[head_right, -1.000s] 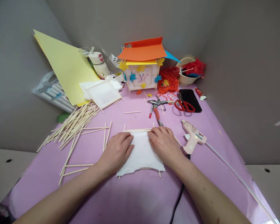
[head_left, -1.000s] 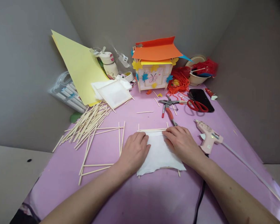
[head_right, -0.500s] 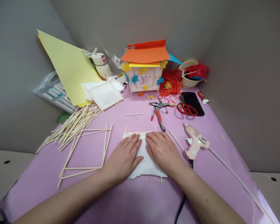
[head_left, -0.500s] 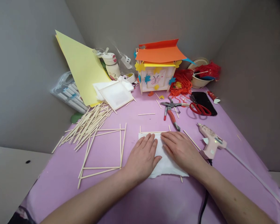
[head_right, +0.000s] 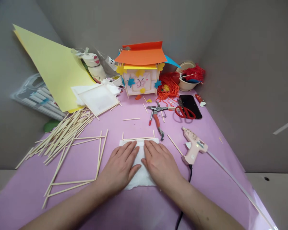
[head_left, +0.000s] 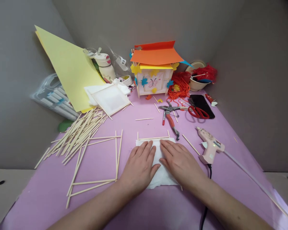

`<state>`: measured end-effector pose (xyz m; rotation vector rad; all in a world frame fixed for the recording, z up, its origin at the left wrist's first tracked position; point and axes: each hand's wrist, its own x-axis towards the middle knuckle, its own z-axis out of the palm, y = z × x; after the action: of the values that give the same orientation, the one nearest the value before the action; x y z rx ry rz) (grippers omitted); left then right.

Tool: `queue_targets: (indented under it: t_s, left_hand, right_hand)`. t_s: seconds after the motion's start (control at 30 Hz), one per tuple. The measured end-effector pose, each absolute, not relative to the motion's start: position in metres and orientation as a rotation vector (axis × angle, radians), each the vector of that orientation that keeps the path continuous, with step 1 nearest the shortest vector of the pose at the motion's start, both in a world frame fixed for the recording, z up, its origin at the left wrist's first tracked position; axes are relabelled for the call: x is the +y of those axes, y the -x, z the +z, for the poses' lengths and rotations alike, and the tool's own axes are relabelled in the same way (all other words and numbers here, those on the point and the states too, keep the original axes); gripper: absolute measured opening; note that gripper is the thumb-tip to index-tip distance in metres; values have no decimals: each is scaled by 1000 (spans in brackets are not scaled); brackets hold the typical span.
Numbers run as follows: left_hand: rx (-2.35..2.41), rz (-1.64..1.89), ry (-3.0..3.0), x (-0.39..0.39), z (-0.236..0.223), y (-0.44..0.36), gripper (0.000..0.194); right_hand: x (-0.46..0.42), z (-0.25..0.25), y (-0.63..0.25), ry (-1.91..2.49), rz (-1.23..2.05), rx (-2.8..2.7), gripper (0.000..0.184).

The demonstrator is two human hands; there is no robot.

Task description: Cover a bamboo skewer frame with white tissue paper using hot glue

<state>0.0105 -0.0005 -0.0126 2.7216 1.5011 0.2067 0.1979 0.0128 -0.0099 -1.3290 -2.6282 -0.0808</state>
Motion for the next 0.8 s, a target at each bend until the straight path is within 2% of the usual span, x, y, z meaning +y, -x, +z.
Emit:
queue_targets:
  t_s: [0.33,0.8]
  left_hand:
    - [1508,286,-2736,1,-15,-9,48]
    - [1531,227,-2657,1,-11,-10,49]
  right_hand:
    - [15,-10,-197,1335,-33,-2599,39]
    - [16,-8,-196,1361,22,-2582,37]
